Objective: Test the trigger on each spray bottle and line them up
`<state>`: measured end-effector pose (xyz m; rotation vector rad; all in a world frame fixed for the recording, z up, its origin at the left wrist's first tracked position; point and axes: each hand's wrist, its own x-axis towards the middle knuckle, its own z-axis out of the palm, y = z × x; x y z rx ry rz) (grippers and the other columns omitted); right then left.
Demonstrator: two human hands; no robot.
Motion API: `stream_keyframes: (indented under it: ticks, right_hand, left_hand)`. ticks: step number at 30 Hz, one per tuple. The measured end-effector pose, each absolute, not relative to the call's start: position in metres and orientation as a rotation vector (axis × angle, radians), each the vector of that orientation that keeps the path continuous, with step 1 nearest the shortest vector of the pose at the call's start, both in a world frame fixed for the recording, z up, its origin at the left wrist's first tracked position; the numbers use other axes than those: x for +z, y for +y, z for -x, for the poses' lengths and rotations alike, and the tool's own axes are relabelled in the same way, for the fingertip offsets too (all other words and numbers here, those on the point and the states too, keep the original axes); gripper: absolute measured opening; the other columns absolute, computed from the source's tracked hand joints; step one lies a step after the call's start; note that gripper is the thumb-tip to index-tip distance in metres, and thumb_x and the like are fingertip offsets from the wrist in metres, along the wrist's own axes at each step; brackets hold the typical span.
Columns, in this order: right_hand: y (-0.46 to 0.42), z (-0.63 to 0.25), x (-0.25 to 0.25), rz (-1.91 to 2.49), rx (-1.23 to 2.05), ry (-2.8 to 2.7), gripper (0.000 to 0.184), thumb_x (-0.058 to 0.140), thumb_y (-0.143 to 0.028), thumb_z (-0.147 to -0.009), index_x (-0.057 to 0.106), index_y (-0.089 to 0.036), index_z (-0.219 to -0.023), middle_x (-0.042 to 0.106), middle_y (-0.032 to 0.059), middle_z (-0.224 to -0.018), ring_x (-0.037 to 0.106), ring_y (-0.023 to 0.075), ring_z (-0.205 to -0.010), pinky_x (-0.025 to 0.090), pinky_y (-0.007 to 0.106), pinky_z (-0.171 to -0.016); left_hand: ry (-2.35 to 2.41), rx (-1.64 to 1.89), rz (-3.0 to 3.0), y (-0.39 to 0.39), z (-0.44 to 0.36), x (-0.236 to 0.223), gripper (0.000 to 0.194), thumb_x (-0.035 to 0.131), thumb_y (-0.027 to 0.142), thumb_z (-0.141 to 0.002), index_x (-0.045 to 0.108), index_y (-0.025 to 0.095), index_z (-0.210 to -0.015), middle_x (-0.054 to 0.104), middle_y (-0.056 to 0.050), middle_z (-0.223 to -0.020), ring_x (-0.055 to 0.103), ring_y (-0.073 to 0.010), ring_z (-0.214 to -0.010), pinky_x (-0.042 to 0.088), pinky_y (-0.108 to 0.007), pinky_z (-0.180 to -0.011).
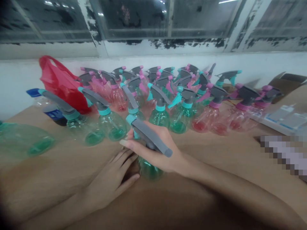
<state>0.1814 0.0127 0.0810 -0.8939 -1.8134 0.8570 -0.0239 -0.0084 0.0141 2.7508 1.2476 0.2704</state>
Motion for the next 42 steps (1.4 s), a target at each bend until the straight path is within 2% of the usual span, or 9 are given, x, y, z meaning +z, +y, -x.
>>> stream_keyframes:
  ticks: [2, 4, 7, 11, 17, 27, 31, 36, 42]
  right_hand:
    - [0.0124, -0.1816, 0.0811, 0.91, 0.848, -1.776, 0.023, 0.064, -0.043, -0.085, 0.058, -0.022, -0.081, 0.051, -0.0049, -0.064, 0.043, 0.0084, -0.054, 0.035, 0.023, -0.05]
    - [0.0128, -0.1821, 0.0807, 0.9, 0.867, -1.761, 0.021, 0.064, -0.04, -0.085, 0.057, -0.022, -0.078, 0.05, -0.0053, -0.064, 0.043, 0.0081, -0.054, 0.035, 0.022, -0.049]
    - [0.0144, -0.1828, 0.0805, 0.853, 0.943, -1.769, 0.011, 0.061, -0.033, -0.087, 0.059, -0.023, -0.091, 0.053, -0.0046, -0.071, 0.045, 0.008, -0.055, 0.038, 0.022, -0.052]
    - [0.0146, -0.1829, 0.0823, 0.854, 1.017, -1.758, 0.02, 0.061, -0.027, -0.087, 0.06, -0.022, -0.106, 0.048, -0.0059, -0.067, 0.044, 0.0081, -0.053, 0.039, 0.023, -0.052]
    - [0.0124, -0.1822, 0.0837, 0.843, 1.0, -1.757, 0.017, 0.06, -0.025, -0.087, 0.062, -0.022, -0.103, 0.046, -0.0064, -0.067, 0.04, 0.0078, -0.051, 0.038, 0.024, -0.051]
    - [0.0121, -0.1826, 0.0843, 0.859, 0.997, -1.761, 0.019, 0.059, -0.026, -0.087, 0.062, -0.021, -0.105, 0.05, -0.0049, -0.07, 0.04, 0.0076, -0.052, 0.038, 0.024, -0.052]
    - [0.0133, -0.1826, 0.0829, 0.869, 0.999, -1.768, 0.022, 0.059, -0.028, -0.087, 0.063, -0.022, -0.108, 0.046, -0.006, -0.064, 0.039, 0.0088, -0.051, 0.036, 0.025, -0.051]
    - [0.0134, -0.1826, 0.0824, 0.831, 1.0, -1.763, 0.021, 0.06, -0.026, -0.087, 0.063, -0.024, -0.107, 0.05, -0.0047, -0.07, 0.041, 0.0087, -0.053, 0.038, 0.025, -0.052]
    - [0.0129, -0.1829, 0.083, 0.847, 0.996, -1.769, 0.021, 0.059, -0.027, -0.087, 0.063, -0.023, -0.107, 0.048, -0.0052, -0.069, 0.04, 0.0084, -0.052, 0.036, 0.025, -0.051]
  left_hand:
    - [1.236, 0.272, -2.753, -0.0082, 0.0243, 0.013, 0.056, 0.051, 0.044, -0.096, 0.041, 0.012, -0.141, 0.038, -0.017, -0.15, 0.032, -0.0314, -0.14, 0.031, -0.052, -0.111]
    - [1.223, 0.282, -2.753, -0.0081, 0.0244, 0.0123, 0.056, 0.05, 0.044, -0.096, 0.04, 0.012, -0.141, 0.038, -0.017, -0.15, 0.031, -0.0313, -0.14, 0.03, -0.051, -0.111]
    - [1.221, 0.312, -2.752, -0.0083, 0.0242, 0.0125, 0.056, 0.05, 0.044, -0.097, 0.04, 0.013, -0.142, 0.039, -0.016, -0.15, 0.032, -0.0315, -0.139, 0.031, -0.051, -0.11]
    - [1.229, 0.279, -2.748, -0.0087, 0.0234, 0.0148, 0.055, 0.051, 0.043, -0.096, 0.039, 0.015, -0.142, 0.038, -0.016, -0.15, 0.033, -0.0314, -0.139, 0.031, -0.051, -0.11]
    - [1.226, 0.278, -2.739, -0.0082, 0.0234, 0.0145, 0.055, 0.05, 0.044, -0.097, 0.04, 0.014, -0.142, 0.038, -0.016, -0.15, 0.032, -0.0311, -0.14, 0.03, -0.052, -0.111]
    - [1.243, 0.243, -2.746, -0.0087, 0.0233, 0.0154, 0.055, 0.05, 0.044, -0.097, 0.04, 0.012, -0.141, 0.037, -0.016, -0.151, 0.032, -0.0307, -0.14, 0.03, -0.051, -0.111]
    - [1.23, 0.278, -2.744, -0.0083, 0.0236, 0.015, 0.055, 0.051, 0.044, -0.097, 0.039, 0.016, -0.143, 0.037, -0.015, -0.151, 0.032, -0.0315, -0.139, 0.031, -0.052, -0.11]
    - [1.223, 0.26, -2.737, -0.0084, 0.0235, 0.0158, 0.056, 0.051, 0.043, -0.097, 0.038, 0.013, -0.142, 0.036, -0.017, -0.151, 0.031, -0.0313, -0.14, 0.03, -0.051, -0.111]
    - [1.22, 0.283, -2.726, -0.0083, 0.0234, 0.0159, 0.056, 0.051, 0.043, -0.097, 0.037, 0.016, -0.143, 0.036, -0.016, -0.152, 0.031, -0.0313, -0.14, 0.03, -0.052, -0.111]
